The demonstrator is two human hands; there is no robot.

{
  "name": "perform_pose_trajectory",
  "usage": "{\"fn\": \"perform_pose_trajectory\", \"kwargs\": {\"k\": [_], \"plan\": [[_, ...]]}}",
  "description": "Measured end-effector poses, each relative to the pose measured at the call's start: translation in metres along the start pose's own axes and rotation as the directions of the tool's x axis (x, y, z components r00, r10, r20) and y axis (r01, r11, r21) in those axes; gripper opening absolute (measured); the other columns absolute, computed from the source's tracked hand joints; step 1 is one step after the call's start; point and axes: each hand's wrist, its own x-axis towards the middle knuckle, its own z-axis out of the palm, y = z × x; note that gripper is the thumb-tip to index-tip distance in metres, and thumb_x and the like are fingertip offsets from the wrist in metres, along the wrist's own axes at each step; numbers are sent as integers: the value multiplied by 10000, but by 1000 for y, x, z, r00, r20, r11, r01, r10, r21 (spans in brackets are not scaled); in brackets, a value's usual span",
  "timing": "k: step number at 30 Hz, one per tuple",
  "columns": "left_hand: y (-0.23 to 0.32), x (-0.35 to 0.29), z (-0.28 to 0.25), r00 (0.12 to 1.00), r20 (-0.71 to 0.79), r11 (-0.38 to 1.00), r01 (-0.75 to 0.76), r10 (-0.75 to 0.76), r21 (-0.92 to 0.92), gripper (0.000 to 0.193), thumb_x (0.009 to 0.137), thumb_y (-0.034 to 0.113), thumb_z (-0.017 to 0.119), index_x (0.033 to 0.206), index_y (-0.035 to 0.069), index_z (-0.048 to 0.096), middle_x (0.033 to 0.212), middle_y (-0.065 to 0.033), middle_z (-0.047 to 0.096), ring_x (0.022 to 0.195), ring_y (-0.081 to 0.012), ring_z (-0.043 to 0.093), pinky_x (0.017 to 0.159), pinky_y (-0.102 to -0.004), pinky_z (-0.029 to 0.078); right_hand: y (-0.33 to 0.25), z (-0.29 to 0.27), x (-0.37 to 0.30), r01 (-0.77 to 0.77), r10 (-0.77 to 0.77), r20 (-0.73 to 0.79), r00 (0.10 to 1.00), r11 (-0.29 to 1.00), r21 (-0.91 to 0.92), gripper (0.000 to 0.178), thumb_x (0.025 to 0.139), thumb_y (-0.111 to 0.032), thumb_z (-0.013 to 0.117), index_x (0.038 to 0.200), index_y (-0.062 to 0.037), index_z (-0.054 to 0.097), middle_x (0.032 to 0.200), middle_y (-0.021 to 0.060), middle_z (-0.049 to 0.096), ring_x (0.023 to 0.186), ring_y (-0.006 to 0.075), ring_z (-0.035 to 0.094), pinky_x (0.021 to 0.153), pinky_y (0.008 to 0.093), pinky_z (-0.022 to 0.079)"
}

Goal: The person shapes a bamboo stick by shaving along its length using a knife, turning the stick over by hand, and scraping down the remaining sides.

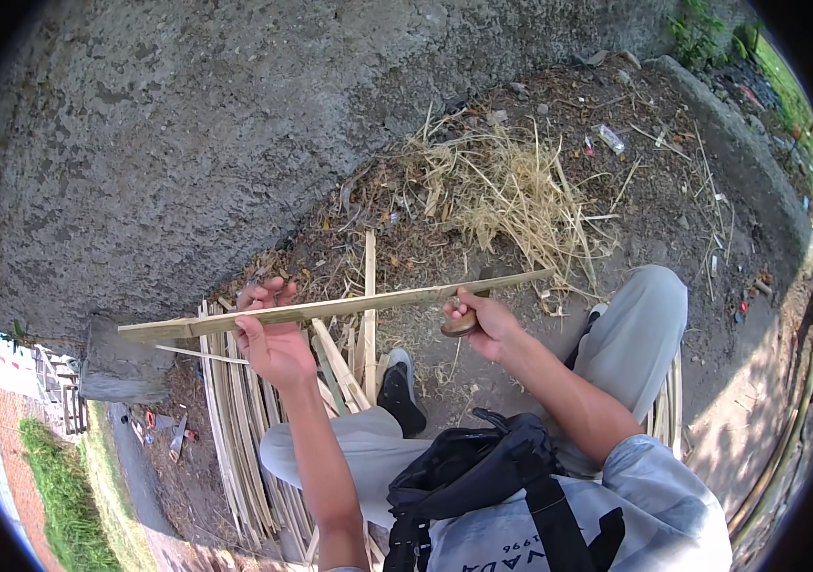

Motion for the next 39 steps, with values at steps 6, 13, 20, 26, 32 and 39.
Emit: {"fn": "perform_pose_trajectory", "kwargs": {"k": [6, 13, 20, 26, 32, 39], "plan": [[35, 43, 50, 959, -259, 993, -108, 114, 35, 327, 1004, 365, 430, 961, 44, 477, 950, -63, 540, 704, -191, 565, 669, -335, 486, 30, -6, -23, -142, 169, 81, 982, 953, -268, 144, 939, -119, 567, 955, 24, 571, 811, 88, 587, 671, 144, 572, 627, 286, 521], [54, 68, 55, 902, -387, 979, -142, 189, 147, 175, 989, 230, 475, 954, 61, 443, 714, 5, 372, 578, -92, 333, 534, -258, 305, 36, -4, -35, -133, 163, 32, 986, 892, -433, 126, 906, -80, 593, 934, 43, 593, 792, 81, 614, 612, 164, 597, 541, 306, 519], [72, 56, 62, 904, -350, 967, -207, 247, 149, 164, 990, 216, 473, 921, 69, 449, 690, 11, 356, 586, -94, 324, 565, -256, 305, 11, -9, -27, 108, -103, 86, 991, 231, -967, 168, 860, -140, 611, 806, 11, 663, 761, 157, 674, 700, 239, 674, 594, 327, 545], [59, 36, 87, 867, -415, 955, -195, 274, 225, 190, 986, 217, 491, 877, 72, 433, 688, 6, 358, 600, -102, 333, 577, -266, 313, -34, -17, -24, 33, -293, 281, 914, -637, -770, 165, 761, -91, 573, 838, -33, 707, 854, 196, 694, 822, 349, 690, 724, 427, 552], [25, 13, 92, 915, -357, 975, -132, 190, 180, 205, 986, 197, 505, 844, 81, 414, 720, 0, 353, 659, -115, 344, 635, -276, 325, -74, -11, -44, -68, -519, 249, 818, -517, -853, 156, 751, -71, 581, 829, -14, 703, 879, 200, 694, 862, 344, 686, 745, 430, 550], [2, 6, 76, 994, -104, 968, 52, -27, 246, 245, 1007, 256, 456, 839, 78, 437, 756, -26, 395, 690, -130, 386, 704, -287, 368, -99, -4, -60, -2, -661, 214, 719, -311, -950, 164, 742, -67, 604, 854, 18, 688, 852, 249, 672, 858, 396, 665, 765, 458, 532]]}}
